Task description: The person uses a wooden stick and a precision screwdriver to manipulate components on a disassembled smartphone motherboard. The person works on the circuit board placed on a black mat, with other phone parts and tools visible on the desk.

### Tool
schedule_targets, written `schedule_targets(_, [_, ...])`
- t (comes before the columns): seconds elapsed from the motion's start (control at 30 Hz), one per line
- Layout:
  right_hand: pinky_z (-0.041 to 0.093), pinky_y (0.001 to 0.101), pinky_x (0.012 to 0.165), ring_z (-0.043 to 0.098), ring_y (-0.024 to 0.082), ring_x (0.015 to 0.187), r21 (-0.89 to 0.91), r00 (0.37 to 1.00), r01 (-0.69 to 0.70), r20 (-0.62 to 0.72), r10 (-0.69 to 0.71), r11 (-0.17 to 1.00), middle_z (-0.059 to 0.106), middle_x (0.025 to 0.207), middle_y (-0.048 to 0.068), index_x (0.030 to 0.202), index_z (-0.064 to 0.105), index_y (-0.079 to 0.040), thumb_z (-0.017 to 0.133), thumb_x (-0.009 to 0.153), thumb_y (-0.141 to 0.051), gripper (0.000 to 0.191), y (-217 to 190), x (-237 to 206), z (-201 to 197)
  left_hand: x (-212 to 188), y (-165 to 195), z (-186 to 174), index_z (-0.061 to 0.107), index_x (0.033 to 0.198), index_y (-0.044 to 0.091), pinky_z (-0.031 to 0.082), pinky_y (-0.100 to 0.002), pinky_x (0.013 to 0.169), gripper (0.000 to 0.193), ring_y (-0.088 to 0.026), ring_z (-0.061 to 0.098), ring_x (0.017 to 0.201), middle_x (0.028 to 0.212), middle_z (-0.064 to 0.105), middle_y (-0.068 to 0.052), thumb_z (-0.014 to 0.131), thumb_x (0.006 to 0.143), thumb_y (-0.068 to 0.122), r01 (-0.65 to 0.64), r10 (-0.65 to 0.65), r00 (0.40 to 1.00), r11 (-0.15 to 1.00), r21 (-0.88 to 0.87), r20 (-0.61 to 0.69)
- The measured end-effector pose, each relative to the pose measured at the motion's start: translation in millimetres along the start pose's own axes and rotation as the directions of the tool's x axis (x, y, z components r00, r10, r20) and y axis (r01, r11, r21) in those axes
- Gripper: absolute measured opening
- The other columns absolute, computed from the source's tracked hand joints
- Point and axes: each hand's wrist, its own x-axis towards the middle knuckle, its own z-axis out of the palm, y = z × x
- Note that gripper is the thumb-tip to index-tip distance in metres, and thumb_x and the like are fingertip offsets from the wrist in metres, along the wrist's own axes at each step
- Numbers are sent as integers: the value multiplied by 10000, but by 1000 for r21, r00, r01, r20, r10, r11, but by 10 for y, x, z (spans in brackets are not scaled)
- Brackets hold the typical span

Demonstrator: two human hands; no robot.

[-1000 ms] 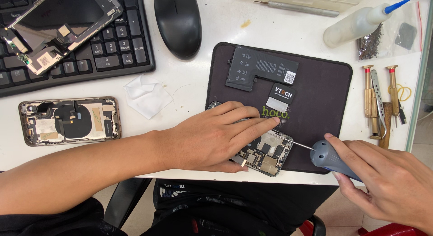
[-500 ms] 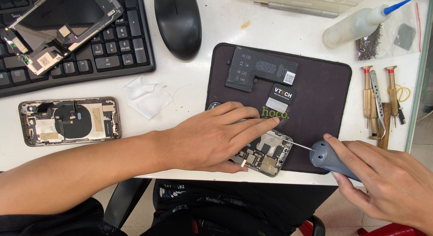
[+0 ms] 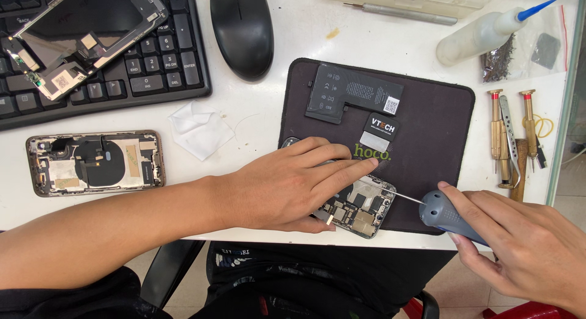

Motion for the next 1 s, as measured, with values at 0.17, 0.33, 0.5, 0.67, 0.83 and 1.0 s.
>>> schedule_targets(0.17, [614,296,481,753,197,643,-15,999,-26,31,27,1000,733,1038,128,1534,491,-107,672,796,-339,794,-13,15,-7,-2,0,-4,350,1506,-65,410,-450,1090,1038,-350,509,1287,1385,572,-216,798,770,514,-4,4,1000,1000,-6,-16])
schedule_targets(0.33, [606,315,481,747,221,641,23,999,9,-35,-8,1000,734,976,145,1512,505,-81,677,783,-313,783,-18,15,-27,-1,8,-12,344,1511,-65,415,-447,1084,1042,-348,508,1271,1361,572,-215,801,767,504,7,-7,1000,1000,-15,7])
schedule_targets(0.5, [600,314,461,739,198,608,38,1000,-8,-11,9,999,733,990,124,1526,496,-96,676,785,-314,793,-19,20,-55,-5,2,-12,339,1514,-69,417,-447,1088,1048,-349,506,1274,1368,570,-213,802,769,505,-1,1,1000,1000,-12,-2])
schedule_targets(0.67, [601,318,474,737,198,606,18,1000,-25,-4,25,1000,730,987,127,1529,492,-98,673,792,-323,792,-25,27,-47,2,7,-5,342,1506,-65,415,-448,1087,1042,-345,506,1275,1376,567,-214,803,757,494,2,-2,1000,1000,-4,-9])
schedule_targets(0.83, [607,312,473,741,205,609,7,1000,-8,5,8,1000,730,987,139,1528,491,-90,670,795,-331,792,-8,34,-38,1,8,-17,340,1510,-75,416,-445,1082,1053,-349,505,1270,1370,569,-212,802,764,506,-3,3,1000,1000,-10,3])
schedule_targets(1.0, [612,310,481,746,196,619,7,999,-21,26,21,1000,730,999,131,1532,486,-101,667,798,-337,792,2,40,-33,-1,8,-22,341,1510,-76,417,-443,1084,1055,-348,504,1274,1375,570,-208,803,760,504,-6,6,1000,1000,-11,1])
